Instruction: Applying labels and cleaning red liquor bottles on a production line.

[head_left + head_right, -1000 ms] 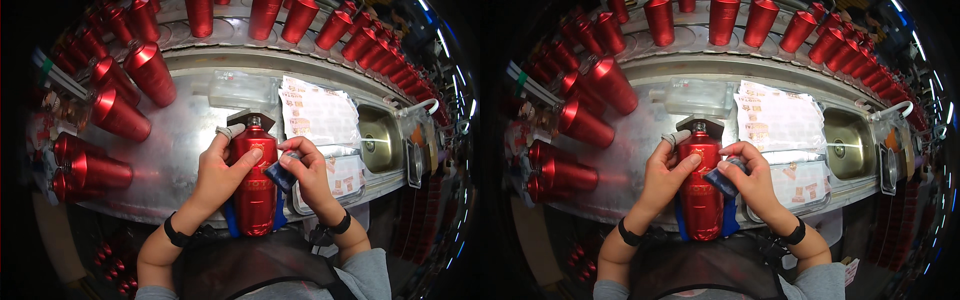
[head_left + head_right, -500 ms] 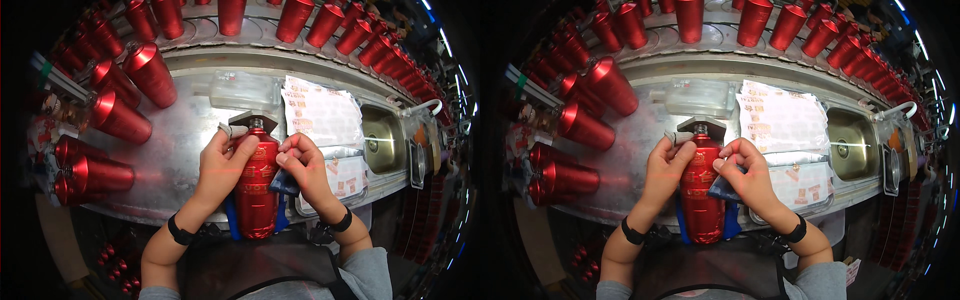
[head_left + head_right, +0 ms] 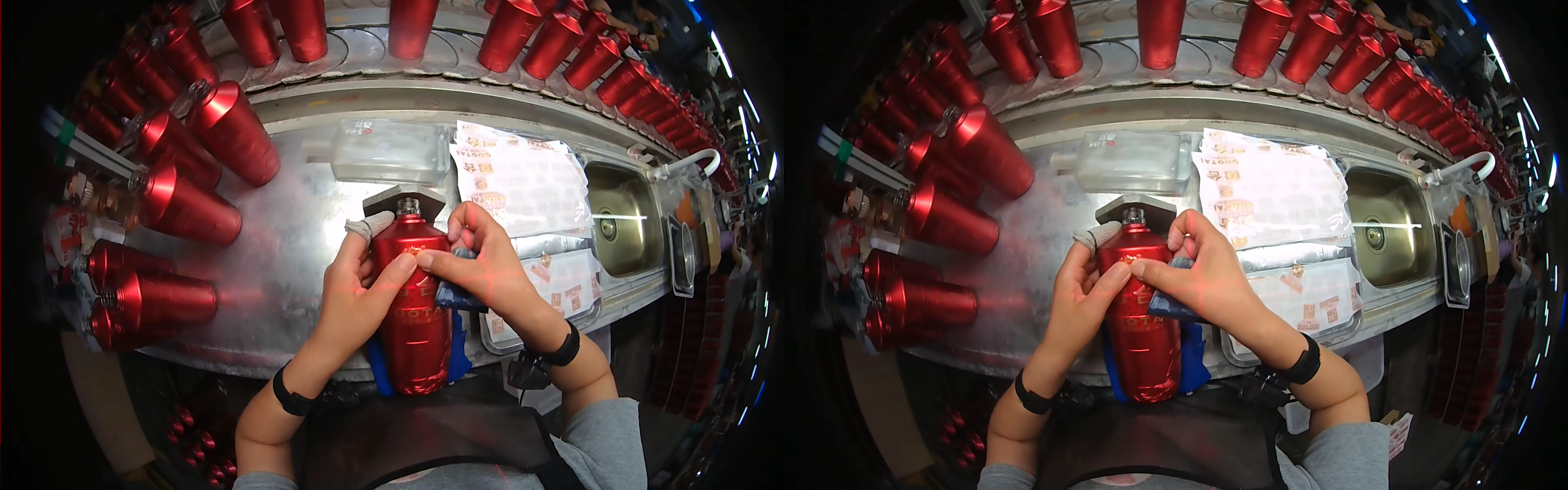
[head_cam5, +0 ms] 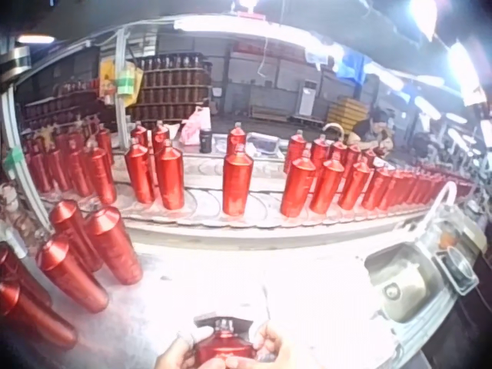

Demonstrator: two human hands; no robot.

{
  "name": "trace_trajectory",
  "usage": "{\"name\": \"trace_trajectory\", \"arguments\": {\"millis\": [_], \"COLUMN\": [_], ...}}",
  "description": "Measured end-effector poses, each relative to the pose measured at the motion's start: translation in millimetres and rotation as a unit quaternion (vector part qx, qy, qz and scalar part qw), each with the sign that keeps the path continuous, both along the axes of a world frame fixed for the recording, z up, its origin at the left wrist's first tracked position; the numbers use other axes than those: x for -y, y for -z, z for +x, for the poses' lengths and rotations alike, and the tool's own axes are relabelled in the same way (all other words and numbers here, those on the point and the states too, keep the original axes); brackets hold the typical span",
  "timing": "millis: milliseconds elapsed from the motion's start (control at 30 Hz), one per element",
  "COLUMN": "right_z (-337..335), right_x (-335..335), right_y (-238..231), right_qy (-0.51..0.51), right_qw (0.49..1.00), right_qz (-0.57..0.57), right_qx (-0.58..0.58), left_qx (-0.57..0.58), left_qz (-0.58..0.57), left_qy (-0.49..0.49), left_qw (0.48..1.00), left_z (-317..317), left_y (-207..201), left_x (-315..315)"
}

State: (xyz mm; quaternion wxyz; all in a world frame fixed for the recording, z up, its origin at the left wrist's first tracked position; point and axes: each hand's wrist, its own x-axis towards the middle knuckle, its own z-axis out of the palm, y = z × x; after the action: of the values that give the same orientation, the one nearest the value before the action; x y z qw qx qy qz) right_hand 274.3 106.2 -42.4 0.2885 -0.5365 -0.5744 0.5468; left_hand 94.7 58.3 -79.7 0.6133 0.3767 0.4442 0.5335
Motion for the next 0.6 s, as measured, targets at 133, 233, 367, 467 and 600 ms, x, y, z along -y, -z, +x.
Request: {"name": "trace_trajectory", "arguments": {"millis": [133,233,367,467,600], "right_z": [4.1,6.8,8.2,9.4,12.0], "right_x": [-0.6,-1.7,-3.2,-5.3,-7.6], "right_y": [5.8,5.1,4.4,6.9,9.5], "right_qy": [-0.014,-0.021,-0.015,-0.022,-0.038], "right_qw": [1.000,0.999,0.990,0.993,0.993], "right_qz": [0.004,-0.018,-0.081,-0.065,-0.065], "right_qx": [0.004,-0.044,-0.111,-0.092,-0.087], "left_qx": [0.026,0.025,0.015,-0.043,-0.093], "left_qz": [-0.017,-0.028,-0.043,-0.044,-0.014], "left_qy": [0.005,0.008,-0.001,0.002,0.002], "left_qw": [0.999,0.999,0.999,0.998,0.996], "left_z": [-2.7,-3.0,3.3,8.8,9.2], "left_y": [0.9,-2.4,-11.1,-12.2,-15.1], "left_x": [-2.0,-5.0,-12.6,-17.8,-21.0]}}
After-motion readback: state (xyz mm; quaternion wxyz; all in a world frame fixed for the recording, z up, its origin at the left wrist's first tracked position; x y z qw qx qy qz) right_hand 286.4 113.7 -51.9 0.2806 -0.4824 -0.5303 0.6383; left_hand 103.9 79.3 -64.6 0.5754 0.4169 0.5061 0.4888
